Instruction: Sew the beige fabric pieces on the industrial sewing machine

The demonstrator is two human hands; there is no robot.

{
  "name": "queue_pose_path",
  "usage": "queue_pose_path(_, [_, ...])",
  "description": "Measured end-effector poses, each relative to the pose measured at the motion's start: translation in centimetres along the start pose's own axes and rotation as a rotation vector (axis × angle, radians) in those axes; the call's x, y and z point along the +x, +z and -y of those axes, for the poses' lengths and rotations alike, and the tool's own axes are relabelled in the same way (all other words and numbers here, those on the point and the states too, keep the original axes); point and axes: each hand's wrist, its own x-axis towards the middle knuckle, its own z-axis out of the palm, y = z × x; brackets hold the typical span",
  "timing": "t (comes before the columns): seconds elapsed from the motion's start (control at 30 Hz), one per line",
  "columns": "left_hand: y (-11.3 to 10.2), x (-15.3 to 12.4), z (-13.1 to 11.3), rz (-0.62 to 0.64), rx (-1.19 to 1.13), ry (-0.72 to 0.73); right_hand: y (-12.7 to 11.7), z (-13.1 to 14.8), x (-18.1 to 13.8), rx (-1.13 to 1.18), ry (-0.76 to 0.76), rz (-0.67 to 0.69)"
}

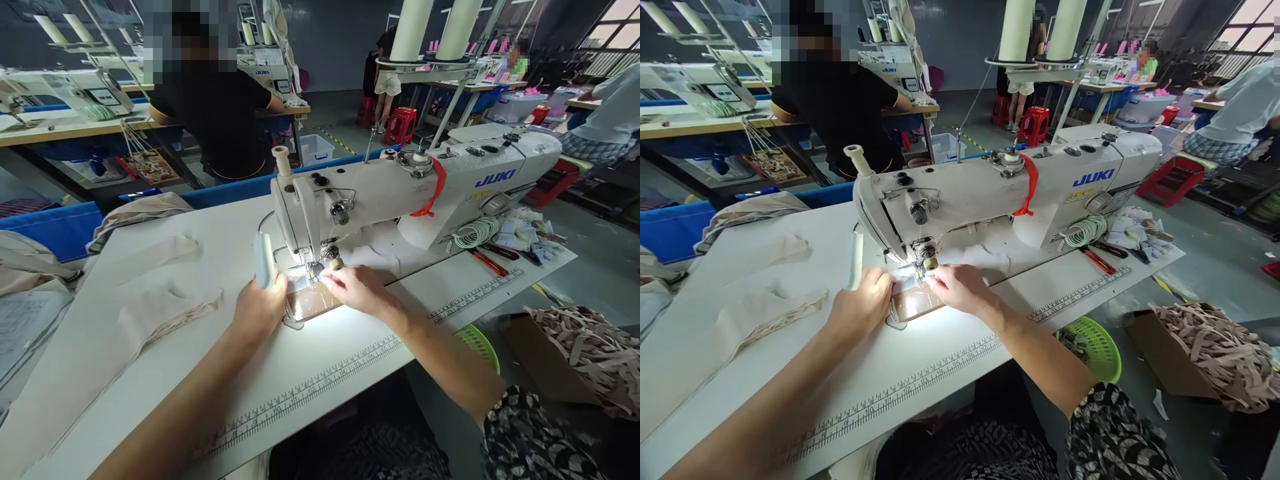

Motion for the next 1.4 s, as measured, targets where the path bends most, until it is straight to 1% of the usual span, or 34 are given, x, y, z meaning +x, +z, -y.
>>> queue_pose_path(0.07, [-1.2, 0.1, 0.4, 0.132, -0.016, -0.163, 0.4, 1.0, -0.1, 0.042, -0.045, 0.058])
queue_pose_path(0.1, [-1.9, 0.1, 0.4, 0.2, -0.074, -0.239, 0.6, 1.5, -0.2, 0.044, -0.038, 0.076])
queue_pose_path(0.13, [-2.6, 0.0, 0.4, 0.252, -0.16, -0.298, 0.8, 2.0, -0.2, 0.037, -0.016, 0.087])
queue_pose_path(0.2, [-3.9, -0.3, 0.1, 0.298, -0.372, -0.368, 1.2, 3.0, -0.3, 0.02, 0.04, 0.104])
queue_pose_path(0.3, [-5.4, -1.4, -1.0, 0.304, -0.607, -0.416, 1.7, 4.1, -0.1, 0.01, 0.081, 0.109])
queue_pose_path(0.4, [-6.2, -2.7, -2.2, 0.285, -0.68, -0.446, 2.0, 4.5, 0.3, 0.028, 0.108, 0.067])
queue_pose_path(0.47, [-6.4, -3.6, -2.4, 0.252, -0.711, -0.488, 2.0, 4.3, 0.5, 0.11, 0.111, 0.053])
queue_pose_path(0.53, [-6.4, -4.6, -1.8, 0.226, -0.742, -0.552, 1.9, 3.9, 0.5, 0.253, 0.083, 0.074])
queue_pose_path(0.6, [-6.4, -5.7, -0.7, 0.232, -0.704, -0.603, 1.7, 3.3, 0.3, 0.382, 0.04, 0.112])
queue_pose_path(0.67, [-6.4, -6.8, 0.7, 0.249, -0.559, -0.595, 1.8, 2.8, 0.0, 0.388, -0.011, 0.122])
queue_pose_path(0.73, [-6.6, -7.9, 2.1, 0.247, -0.336, -0.544, 2.0, 2.6, -0.2, 0.234, -0.089, 0.104])
queue_pose_path(0.8, [-6.9, -8.5, 3.3, 0.207, -0.105, -0.486, 2.3, 2.5, -0.4, 0.02, -0.196, 0.081])
queue_pose_path(0.87, [-7.2, -8.5, 4.5, 0.121, 0.075, -0.406, 2.4, 2.5, -0.5, -0.115, -0.27, 0.063])
queue_pose_path(0.93, [-7.3, -7.9, 5.8, 0.011, 0.175, -0.31, 2.4, 2.5, -0.5, -0.161, -0.279, 0.036])
queue_pose_path(0.97, [-7.3, -7.4, 6.5, -0.026, 0.201, -0.272, 2.3, 2.5, -0.5, -0.171, -0.267, 0.019])
queue_pose_path(1.0, [-7.3, -6.9, 7.1, -0.038, 0.218, -0.253, 2.2, 2.4, -0.5, -0.181, -0.253, 0.004])
queue_pose_path(1.07, [-7.1, -5.8, 8.1, 0.018, 0.23, -0.265, 2.0, 2.0, -0.7, -0.204, -0.237, -0.015])
queue_pose_path(1.13, [-6.9, -5.0, 8.6, 0.097, 0.221, -0.313, 1.8, 1.5, -0.9, -0.204, -0.238, -0.018])
queue_pose_path(1.17, [-6.9, -4.8, 8.7, 0.111, 0.21, -0.338, 1.6, 1.2, -1.0, -0.199, -0.239, -0.019])
queue_pose_path(1.3, [-7.2, -4.7, 8.9, 0.058, 0.114, -0.431, 0.6, 0.0, -1.3, -0.172, -0.248, -0.036])
queue_pose_path(1.4, [-7.7, -4.9, 9.2, 0.019, -0.033, -0.523, -0.1, -0.9, -1.4, -0.165, -0.251, -0.068])
